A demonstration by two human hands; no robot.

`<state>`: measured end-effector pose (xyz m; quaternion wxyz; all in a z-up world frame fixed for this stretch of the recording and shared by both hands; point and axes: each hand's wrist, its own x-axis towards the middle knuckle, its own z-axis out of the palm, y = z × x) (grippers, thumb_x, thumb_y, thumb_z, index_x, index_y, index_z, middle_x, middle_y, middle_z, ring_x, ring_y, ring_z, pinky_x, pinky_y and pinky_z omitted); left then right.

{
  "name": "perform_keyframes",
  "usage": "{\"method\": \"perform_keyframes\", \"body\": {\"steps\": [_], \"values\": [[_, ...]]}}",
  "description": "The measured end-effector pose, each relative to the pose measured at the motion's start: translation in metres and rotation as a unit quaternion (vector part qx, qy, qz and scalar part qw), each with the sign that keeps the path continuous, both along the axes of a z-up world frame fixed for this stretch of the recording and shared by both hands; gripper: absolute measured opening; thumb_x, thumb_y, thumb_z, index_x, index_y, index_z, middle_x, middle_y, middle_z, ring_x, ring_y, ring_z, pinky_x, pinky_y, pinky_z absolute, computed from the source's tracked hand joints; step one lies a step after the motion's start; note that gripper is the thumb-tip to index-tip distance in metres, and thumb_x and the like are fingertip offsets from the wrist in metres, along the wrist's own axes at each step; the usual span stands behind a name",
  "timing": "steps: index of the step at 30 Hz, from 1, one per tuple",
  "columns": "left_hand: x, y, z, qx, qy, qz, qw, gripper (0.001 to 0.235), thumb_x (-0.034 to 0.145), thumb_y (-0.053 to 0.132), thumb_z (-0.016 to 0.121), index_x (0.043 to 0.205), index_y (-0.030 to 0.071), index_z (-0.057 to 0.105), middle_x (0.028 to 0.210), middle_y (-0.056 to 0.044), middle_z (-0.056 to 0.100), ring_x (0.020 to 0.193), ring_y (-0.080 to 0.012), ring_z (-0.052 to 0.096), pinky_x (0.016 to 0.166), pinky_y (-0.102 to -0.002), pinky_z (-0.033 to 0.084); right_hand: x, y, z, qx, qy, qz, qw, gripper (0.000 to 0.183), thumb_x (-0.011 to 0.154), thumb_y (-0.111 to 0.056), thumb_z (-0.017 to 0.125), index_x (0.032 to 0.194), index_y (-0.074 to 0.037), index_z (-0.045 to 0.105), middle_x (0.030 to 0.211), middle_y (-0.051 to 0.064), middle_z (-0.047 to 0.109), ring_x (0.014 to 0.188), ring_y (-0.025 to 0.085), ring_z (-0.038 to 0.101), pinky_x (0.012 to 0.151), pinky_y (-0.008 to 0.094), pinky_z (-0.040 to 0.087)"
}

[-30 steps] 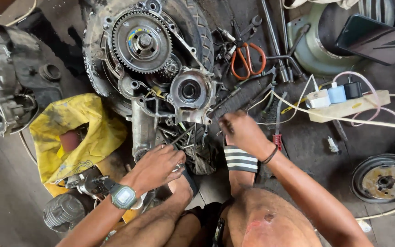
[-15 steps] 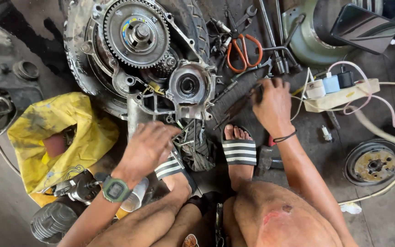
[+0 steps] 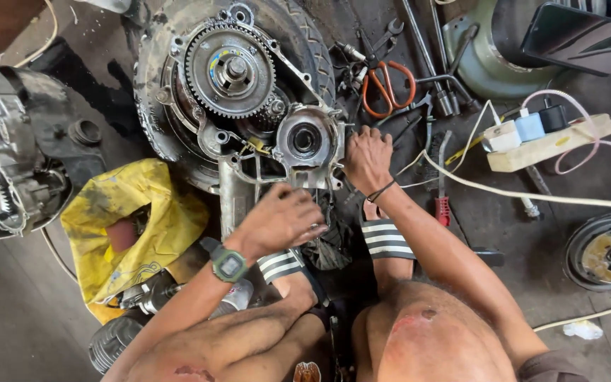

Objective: The person is sitting on the floor assembling a motorcycle engine. They use a screwdriver to tighten bolts on the engine casing and then lift the engine block to inspect the internal gears and components.

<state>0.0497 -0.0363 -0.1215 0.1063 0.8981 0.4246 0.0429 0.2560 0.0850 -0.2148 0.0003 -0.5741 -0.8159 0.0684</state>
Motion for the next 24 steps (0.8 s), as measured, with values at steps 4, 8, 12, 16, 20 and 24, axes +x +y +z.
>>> {"method": "perform_keyframes", "body": {"steps": [4, 8, 12, 16, 20, 24], "values": [[0.017, -0.002, 0.038, -0.041, 0.002, -0.03, 0.999, 0.022, 0.107, 0.034, 0.044, 0.109, 0.022, 0.062, 0.093, 0.003, 0.073, 0.111, -0.0178, 0.063, 0.102, -0.041, 0.04, 0.022, 0.007, -0.027, -0.138, 0.044, 0.044, 0.988, 0.067, 0.067, -0.043, 0.088, 0.116, -0.004, 0.066, 0.112, 0.014, 0.062, 0.109, 0.034, 0.059, 0.089, 0.051, 0.043], [0.012, -0.005, 0.039, -0.036, -0.014, -0.028, 0.999, 0.018, 0.098, 0.03, 0.054, 0.111, 0.019, 0.059, 0.101, 0.001, 0.07, 0.113, -0.0186, 0.06, 0.098, -0.039, 0.043, 0.032, 0.003, -0.022, -0.167, 0.174, -0.037, 0.97, 0.032, 0.088, -0.036, 0.071, 0.103, -0.009, 0.064, 0.084, 0.015, 0.07, 0.084, 0.04, 0.07, 0.073, 0.054, 0.051], [0.012, -0.001, 0.051, 0.029, -0.086, 0.026, 0.996, 0.014, 0.105, 0.024, 0.052, 0.107, 0.017, 0.063, 0.091, 0.001, 0.067, 0.102, -0.019, 0.064, 0.087, -0.035, 0.049, 0.038, 0.004, 0.034, -0.159, 0.418, -0.08, 0.891, 0.021, 0.096, -0.014, 0.059, 0.109, 0.0, 0.053, 0.088, 0.034, 0.067, 0.087, 0.06, 0.063, 0.069, 0.065, 0.046], [0.004, 0.002, 0.06, 0.087, -0.112, 0.065, 0.988, 0.022, 0.109, 0.027, 0.046, 0.112, 0.021, 0.067, 0.087, 0.003, 0.063, 0.098, -0.0172, 0.064, 0.086, -0.033, 0.05, 0.057, 0.001, 0.05, -0.064, 0.505, 0.0, 0.861, 0.016, 0.099, -0.001, 0.05, 0.115, 0.002, 0.053, 0.099, 0.03, 0.062, 0.093, 0.056, 0.061, 0.084, 0.056, 0.051], [-0.013, 0.013, 0.062, 0.15, -0.081, 0.164, 0.972, 0.028, 0.107, 0.036, 0.048, 0.127, 0.029, 0.066, 0.094, 0.008, 0.065, 0.103, -0.0154, 0.06, 0.089, -0.032, 0.045, 0.09, 0.007, 0.087, -0.069, 0.372, 0.128, 0.917, 0.026, 0.105, -0.013, 0.044, 0.127, -0.007, 0.057, 0.106, 0.016, 0.059, 0.094, 0.043, 0.062, 0.084, 0.053, 0.05], [-0.02, 0.027, 0.061, 0.138, -0.039, 0.297, 0.944, 0.04, 0.102, 0.041, 0.059, 0.138, 0.023, 0.057, 0.134, -0.001, 0.061, 0.126, -0.0249, 0.053, 0.101, -0.042, 0.038, 0.082, 0.025, 0.151, -0.138, 0.273, 0.194, 0.932, 0.025, 0.102, -0.016, 0.058, 0.126, -0.013, 0.066, 0.095, 0.018, 0.071, 0.086, 0.045, 0.072, 0.067, 0.051, 0.058]]}}
